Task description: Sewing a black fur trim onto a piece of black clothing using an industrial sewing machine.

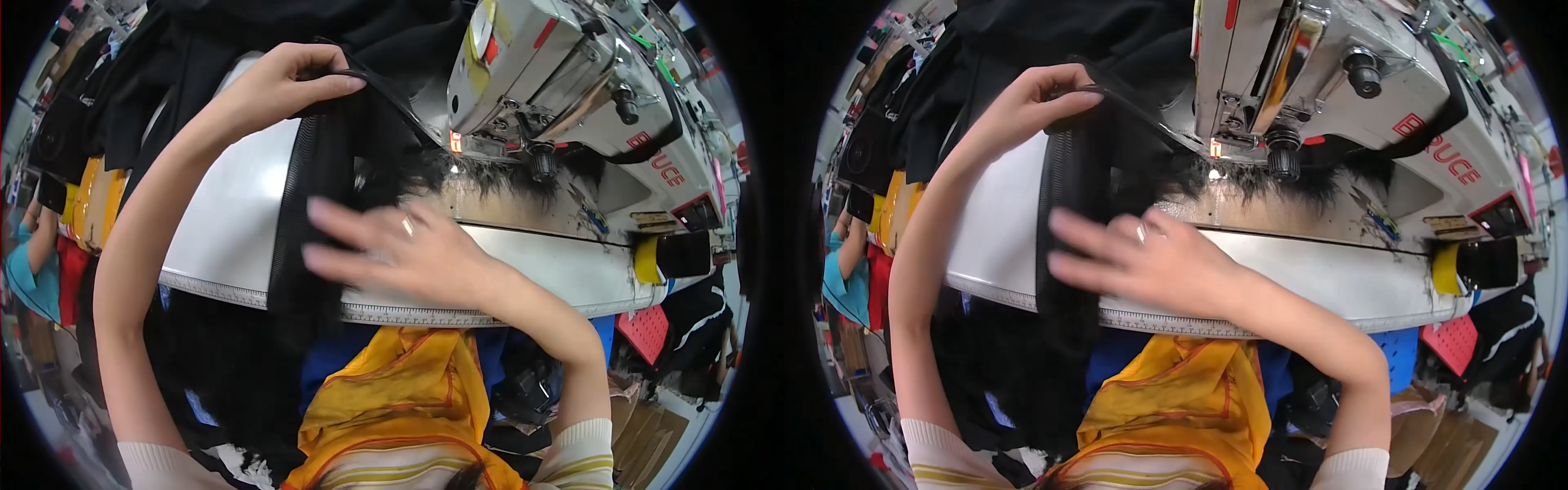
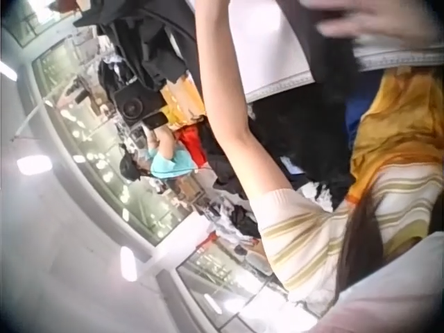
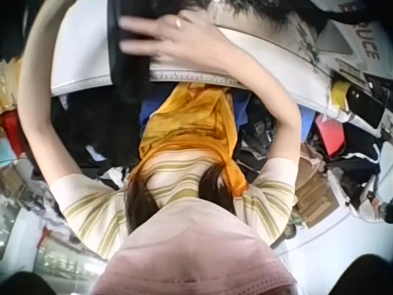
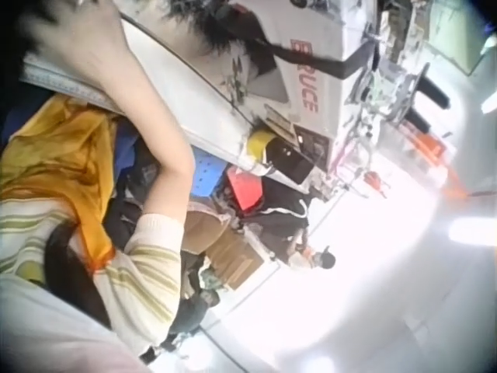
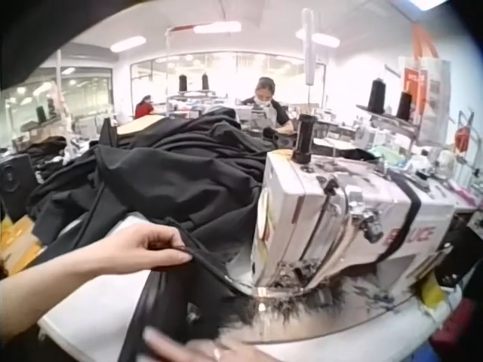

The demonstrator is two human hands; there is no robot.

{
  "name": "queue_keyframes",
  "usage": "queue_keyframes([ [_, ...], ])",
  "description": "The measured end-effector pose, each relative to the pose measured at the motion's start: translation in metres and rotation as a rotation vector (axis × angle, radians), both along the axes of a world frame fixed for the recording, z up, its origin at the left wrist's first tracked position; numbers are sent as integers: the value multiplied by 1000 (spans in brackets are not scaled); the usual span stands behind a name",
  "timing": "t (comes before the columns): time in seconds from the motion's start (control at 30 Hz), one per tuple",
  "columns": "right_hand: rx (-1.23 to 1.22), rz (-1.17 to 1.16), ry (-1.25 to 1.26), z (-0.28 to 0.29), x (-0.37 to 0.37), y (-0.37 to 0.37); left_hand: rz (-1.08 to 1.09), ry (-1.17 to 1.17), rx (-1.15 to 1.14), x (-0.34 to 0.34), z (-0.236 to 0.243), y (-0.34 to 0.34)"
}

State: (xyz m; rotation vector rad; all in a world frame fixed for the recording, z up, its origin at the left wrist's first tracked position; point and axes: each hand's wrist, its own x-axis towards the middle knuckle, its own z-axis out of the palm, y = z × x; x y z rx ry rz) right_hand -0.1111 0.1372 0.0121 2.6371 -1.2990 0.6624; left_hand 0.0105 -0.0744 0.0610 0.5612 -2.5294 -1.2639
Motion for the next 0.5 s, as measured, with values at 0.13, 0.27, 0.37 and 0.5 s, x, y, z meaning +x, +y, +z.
queue_keyframes([
  [0.13,297,-151,-33,-23,-14,-15,112,175,-1200,10,-3,35],
  [0.27,414,-117,-481,-12,-28,-3,-139,46,-727,62,-50,121],
  [0.37,80,-398,-513,-3,-18,-30,-39,40,-605,65,-67,102],
  [0.5,116,-473,-235,-11,-33,-50,34,-257,-740,44,-75,80],
])
